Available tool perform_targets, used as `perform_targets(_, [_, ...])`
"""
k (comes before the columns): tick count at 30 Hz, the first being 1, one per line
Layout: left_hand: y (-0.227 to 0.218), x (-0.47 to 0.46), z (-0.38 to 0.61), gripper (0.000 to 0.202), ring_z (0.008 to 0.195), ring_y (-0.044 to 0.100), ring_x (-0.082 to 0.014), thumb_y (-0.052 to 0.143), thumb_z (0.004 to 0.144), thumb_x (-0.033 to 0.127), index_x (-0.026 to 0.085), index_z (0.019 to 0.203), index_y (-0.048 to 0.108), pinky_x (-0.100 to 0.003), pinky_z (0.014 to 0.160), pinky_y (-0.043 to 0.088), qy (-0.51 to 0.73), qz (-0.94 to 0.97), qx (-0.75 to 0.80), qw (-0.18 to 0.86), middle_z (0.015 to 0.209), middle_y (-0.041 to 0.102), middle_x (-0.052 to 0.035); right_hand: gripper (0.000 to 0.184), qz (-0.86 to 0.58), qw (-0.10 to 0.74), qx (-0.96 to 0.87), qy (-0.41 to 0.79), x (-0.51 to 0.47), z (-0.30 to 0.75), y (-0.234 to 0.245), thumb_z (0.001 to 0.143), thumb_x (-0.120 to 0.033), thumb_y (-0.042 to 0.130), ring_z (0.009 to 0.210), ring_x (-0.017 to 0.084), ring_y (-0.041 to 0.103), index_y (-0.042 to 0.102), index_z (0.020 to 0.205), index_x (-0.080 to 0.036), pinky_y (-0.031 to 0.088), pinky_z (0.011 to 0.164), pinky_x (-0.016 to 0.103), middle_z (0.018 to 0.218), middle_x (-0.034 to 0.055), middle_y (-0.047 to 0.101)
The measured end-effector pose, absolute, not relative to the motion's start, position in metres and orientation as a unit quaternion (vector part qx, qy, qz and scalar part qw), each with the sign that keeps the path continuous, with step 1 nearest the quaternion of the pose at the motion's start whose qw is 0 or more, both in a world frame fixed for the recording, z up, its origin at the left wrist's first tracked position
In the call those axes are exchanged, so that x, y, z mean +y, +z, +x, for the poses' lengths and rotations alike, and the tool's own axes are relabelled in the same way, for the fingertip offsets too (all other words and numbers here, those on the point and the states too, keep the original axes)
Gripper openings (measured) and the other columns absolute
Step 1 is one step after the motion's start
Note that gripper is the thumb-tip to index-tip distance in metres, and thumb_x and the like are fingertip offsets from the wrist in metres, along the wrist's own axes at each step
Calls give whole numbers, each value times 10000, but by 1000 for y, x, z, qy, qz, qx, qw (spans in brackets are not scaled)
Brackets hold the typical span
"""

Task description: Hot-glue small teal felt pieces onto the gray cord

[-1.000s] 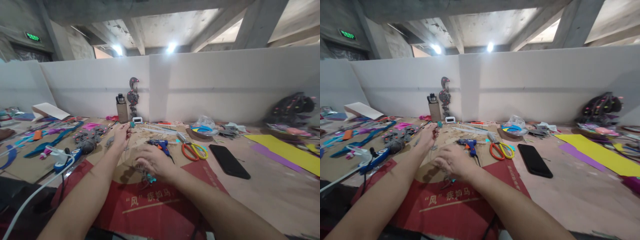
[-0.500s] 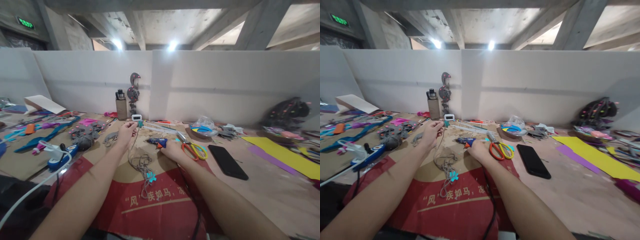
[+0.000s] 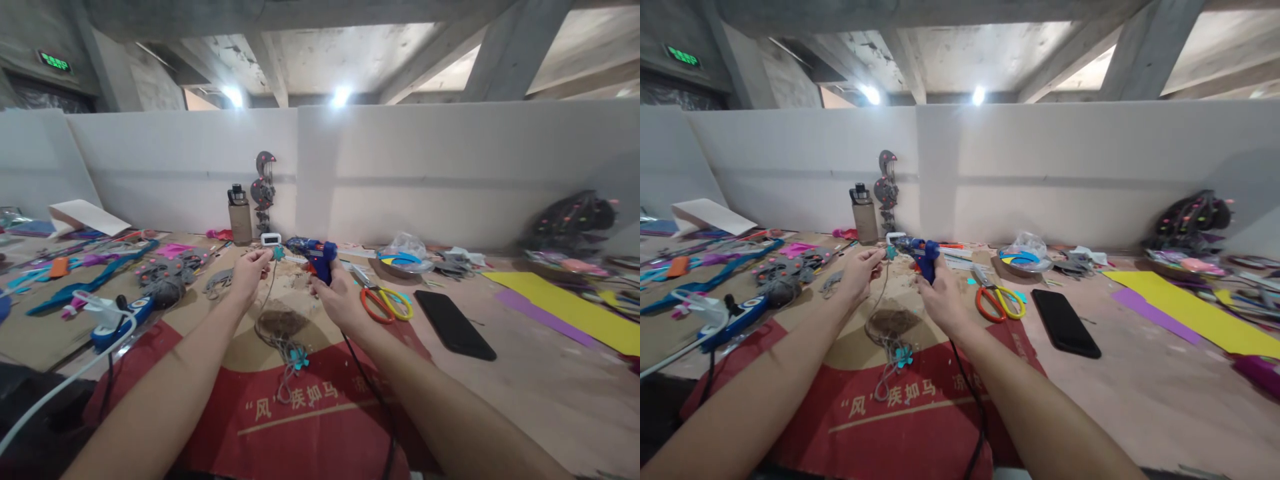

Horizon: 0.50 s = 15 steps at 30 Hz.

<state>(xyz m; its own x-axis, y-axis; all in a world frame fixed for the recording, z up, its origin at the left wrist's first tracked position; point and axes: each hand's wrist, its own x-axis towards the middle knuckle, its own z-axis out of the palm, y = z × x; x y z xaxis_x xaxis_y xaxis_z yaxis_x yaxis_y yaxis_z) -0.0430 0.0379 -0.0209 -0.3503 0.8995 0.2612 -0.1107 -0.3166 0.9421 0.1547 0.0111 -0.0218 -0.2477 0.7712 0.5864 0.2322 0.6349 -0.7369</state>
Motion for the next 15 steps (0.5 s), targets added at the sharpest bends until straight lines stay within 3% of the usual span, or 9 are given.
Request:
perform_targets(7, [-14,32,-36,286,453,394,-48,741,596,372,131,703,632,-179,413,237,689,445,430,378,520,483,31,237,-342,503,-747,270,8,155,-21,806,-217,451,716,138,539,503,1036,-193,440,687,293,913,38,602])
perform_targets(15, [-13,32,-33,284,452,398,-54,737,608,381,136,706,630,-182,412,249,690,456,418,375,516,495,24,208,-362,492,-749,259,7,153,-20,801,-221,457,699,140,523,512,997,-181,413,668,289,857,36,593])
